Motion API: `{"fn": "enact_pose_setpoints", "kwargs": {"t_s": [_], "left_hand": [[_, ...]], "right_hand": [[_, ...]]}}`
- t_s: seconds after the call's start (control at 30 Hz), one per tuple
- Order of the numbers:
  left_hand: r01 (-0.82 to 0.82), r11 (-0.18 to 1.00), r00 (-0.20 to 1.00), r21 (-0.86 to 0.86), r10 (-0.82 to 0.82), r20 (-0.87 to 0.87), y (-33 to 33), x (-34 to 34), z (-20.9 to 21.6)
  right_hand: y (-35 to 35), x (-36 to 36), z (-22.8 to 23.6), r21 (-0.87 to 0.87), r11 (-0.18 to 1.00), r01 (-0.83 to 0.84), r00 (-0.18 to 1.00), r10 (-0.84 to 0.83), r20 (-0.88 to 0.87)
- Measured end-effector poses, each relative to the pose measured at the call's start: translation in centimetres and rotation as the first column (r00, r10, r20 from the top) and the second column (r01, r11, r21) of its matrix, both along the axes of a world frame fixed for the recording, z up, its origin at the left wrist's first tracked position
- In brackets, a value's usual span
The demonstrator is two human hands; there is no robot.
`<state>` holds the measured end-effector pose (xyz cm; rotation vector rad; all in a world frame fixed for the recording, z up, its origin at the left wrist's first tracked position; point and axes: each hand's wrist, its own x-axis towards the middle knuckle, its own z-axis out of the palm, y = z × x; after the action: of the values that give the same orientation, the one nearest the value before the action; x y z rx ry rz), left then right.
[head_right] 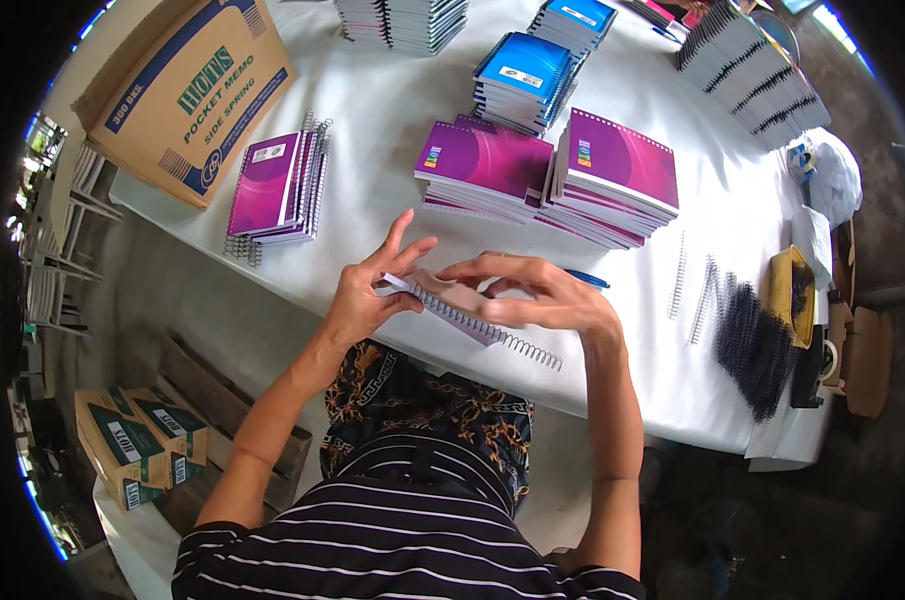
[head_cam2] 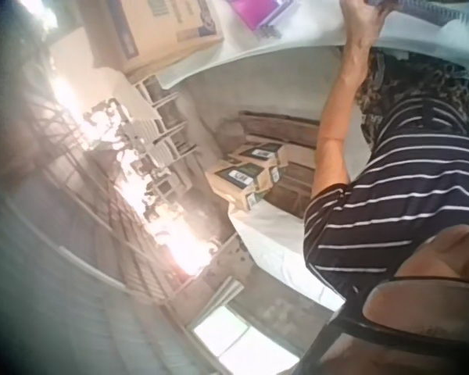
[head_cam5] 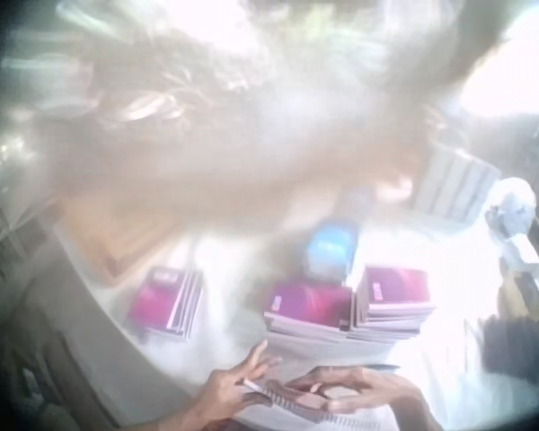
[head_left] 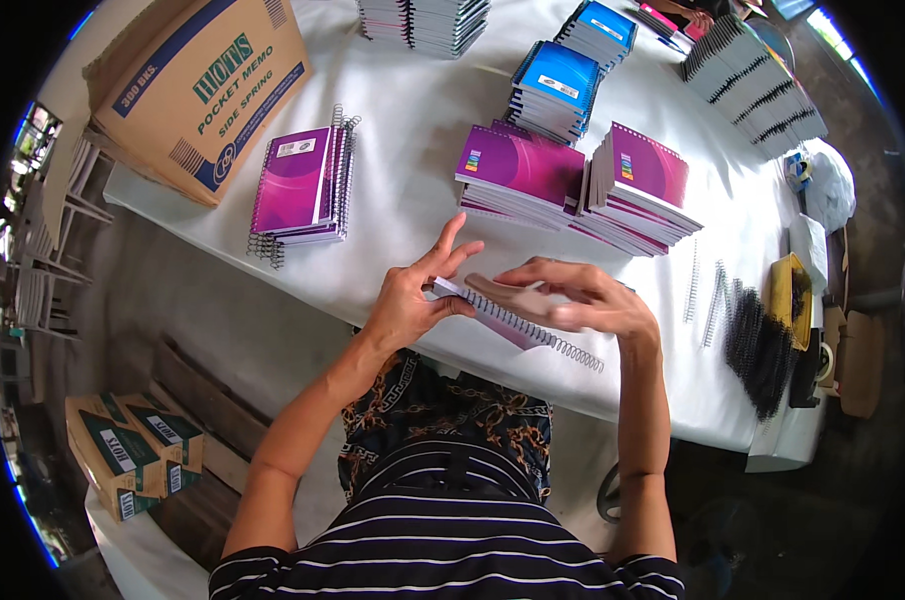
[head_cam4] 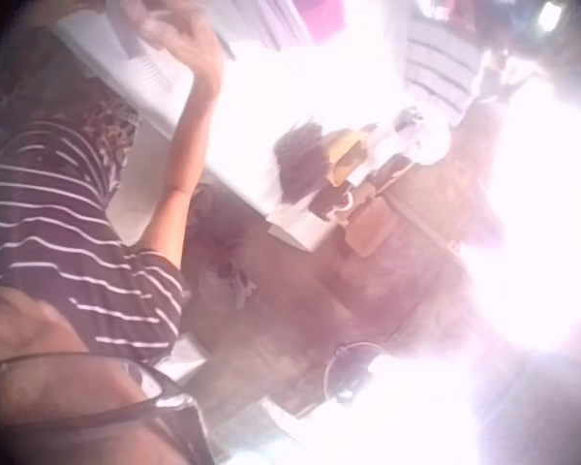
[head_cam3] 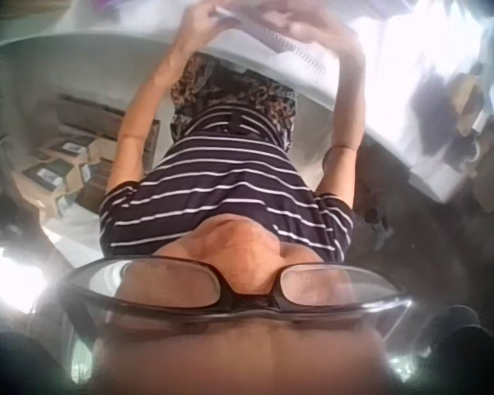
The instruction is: The person is aligning notebook covers and pages, threading a spiral wire coil through the punched holes, and using pliers to secure the ends of the wire.
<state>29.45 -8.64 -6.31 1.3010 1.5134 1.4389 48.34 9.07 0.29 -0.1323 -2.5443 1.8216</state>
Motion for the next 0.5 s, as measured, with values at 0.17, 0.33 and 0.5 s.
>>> {"fn": "enact_pose_setpoints", "kwargs": {"t_s": [0.17,0.33,0.5], "left_hand": [[0.025,0.999,0.997,0.021,-0.027,0.069,0.1,0.0,-0.4],[0.022,0.999,0.99,0.045,-0.028,0.14,0.3,0.2,-0.6],[0.021,1.0,0.992,0.012,-0.023,0.12,0.1,0.1,-0.2]], "right_hand": [[-0.3,-1.2,0.9,0.141,0.99,0.008,0.971,-0.041,0.235],[-0.9,-1.7,0.6,0.309,0.951,0.028,0.979,-0.089,0.186],[-1.2,-1.8,1.3,0.118,0.993,0.018,1.0,-0.019,0.012]]}}
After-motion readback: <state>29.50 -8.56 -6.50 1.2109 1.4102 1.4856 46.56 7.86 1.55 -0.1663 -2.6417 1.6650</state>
